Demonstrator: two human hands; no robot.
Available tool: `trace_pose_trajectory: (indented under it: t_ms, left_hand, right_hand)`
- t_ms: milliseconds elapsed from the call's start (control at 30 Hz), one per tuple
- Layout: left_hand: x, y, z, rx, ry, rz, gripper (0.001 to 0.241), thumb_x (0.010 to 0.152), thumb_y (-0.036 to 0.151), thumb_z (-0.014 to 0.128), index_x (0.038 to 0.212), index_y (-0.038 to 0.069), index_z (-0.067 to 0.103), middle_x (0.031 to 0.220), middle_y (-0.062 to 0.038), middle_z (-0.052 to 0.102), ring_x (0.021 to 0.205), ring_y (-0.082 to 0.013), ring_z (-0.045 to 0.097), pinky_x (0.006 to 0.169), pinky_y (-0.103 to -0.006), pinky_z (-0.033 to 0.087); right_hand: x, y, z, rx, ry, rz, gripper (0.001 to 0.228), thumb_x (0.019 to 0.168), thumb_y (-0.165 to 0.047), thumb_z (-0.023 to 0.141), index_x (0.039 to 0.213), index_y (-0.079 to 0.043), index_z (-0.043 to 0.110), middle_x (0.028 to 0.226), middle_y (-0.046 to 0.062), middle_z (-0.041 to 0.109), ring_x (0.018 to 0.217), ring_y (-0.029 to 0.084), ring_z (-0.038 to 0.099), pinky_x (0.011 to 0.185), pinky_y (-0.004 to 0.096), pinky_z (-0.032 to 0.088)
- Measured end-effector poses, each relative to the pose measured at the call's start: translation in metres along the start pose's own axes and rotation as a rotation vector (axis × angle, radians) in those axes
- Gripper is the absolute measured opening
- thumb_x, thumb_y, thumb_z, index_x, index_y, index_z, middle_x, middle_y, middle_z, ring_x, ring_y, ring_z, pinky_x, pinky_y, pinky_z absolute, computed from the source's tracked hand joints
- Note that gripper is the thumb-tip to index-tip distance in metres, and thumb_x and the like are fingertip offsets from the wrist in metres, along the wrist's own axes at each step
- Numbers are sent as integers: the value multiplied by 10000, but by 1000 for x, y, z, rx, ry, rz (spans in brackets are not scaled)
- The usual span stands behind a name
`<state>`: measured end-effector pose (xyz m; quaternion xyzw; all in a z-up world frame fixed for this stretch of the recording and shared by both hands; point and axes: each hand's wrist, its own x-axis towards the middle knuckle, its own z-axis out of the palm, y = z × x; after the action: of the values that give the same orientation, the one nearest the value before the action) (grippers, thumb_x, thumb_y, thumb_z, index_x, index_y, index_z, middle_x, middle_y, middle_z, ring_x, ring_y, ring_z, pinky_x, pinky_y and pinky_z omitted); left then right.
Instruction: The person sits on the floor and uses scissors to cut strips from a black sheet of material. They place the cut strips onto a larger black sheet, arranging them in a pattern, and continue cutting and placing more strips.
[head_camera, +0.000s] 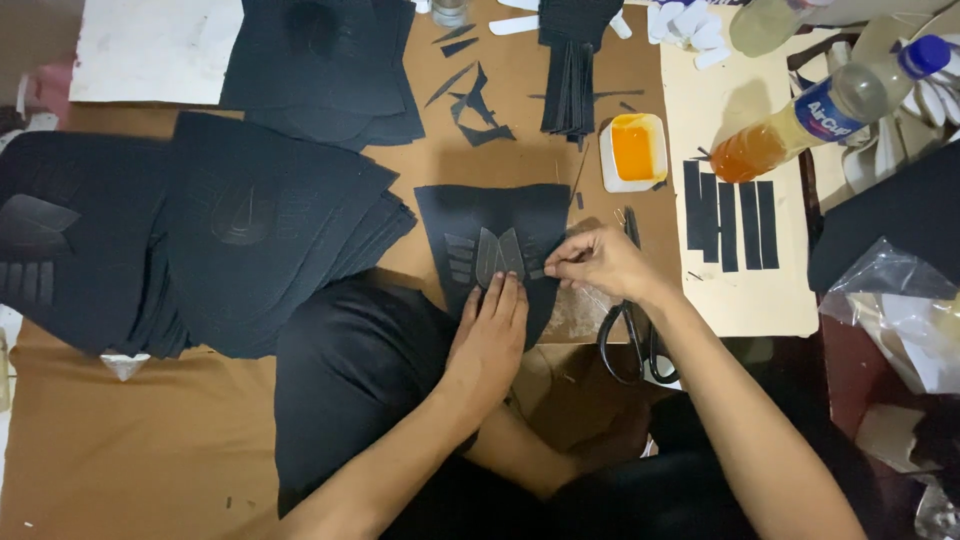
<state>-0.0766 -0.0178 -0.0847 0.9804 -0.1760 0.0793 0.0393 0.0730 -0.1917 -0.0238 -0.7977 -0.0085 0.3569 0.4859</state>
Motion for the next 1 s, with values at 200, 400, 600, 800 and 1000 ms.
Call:
trace_pose_trajectory:
  t_ms: [200, 400, 600, 800, 1000]
  left_hand:
    - [2, 3, -10, -55, -44, -32, 428, 995, 159, 437, 1402, 36, 488, 1449, -221, 487, 1402, -367, 463, 1118, -535, 367]
    - [4, 2, -15, -48, -30, -37, 422, 997, 151, 426, 1401, 51, 498, 1413, -203, 516, 1368, -338, 485, 1092, -495, 380]
    - [10, 0, -27, 19, -1, -26, 543, 985, 169, 440, 1520, 74, 435, 1403, -186, 500, 1340, -330, 473, 1037, -494, 384]
    - [12, 4, -13, 60, -50, -24, 588, 963, 196, 440, 1534, 55, 433, 1434, -185, 472, 1337, -329, 448, 1018, -481, 368]
    - [11, 10, -13, 132, -70, -12, 564, 982, 180, 436, 1528, 38, 447, 1448, -216, 455, 1334, -367, 447, 1020, -475, 381]
  right_hand:
    - [4, 8, 2, -13, 2, -22, 191, 785, -13, 809, 974, 14, 798, 864, 212, 761, 706, 229, 745, 643, 305, 645]
    - [4, 3, 1, -16, 2, -6, 213, 779, 4, 804, 988, 41, 786, 853, 216, 736, 696, 235, 745, 625, 303, 647]
    - [10, 9, 0, -38, 6, -19, 224, 760, -16, 835, 977, 23, 796, 841, 222, 744, 673, 234, 743, 603, 302, 651]
    - [4, 2, 1, -48, 12, -9, 231, 763, -33, 825, 984, 25, 793, 824, 205, 735, 675, 222, 734, 613, 287, 646]
    - [6, 5, 2, -80, 41, -45, 235, 755, -27, 825, 983, 19, 791, 820, 214, 735, 667, 236, 739, 601, 296, 653]
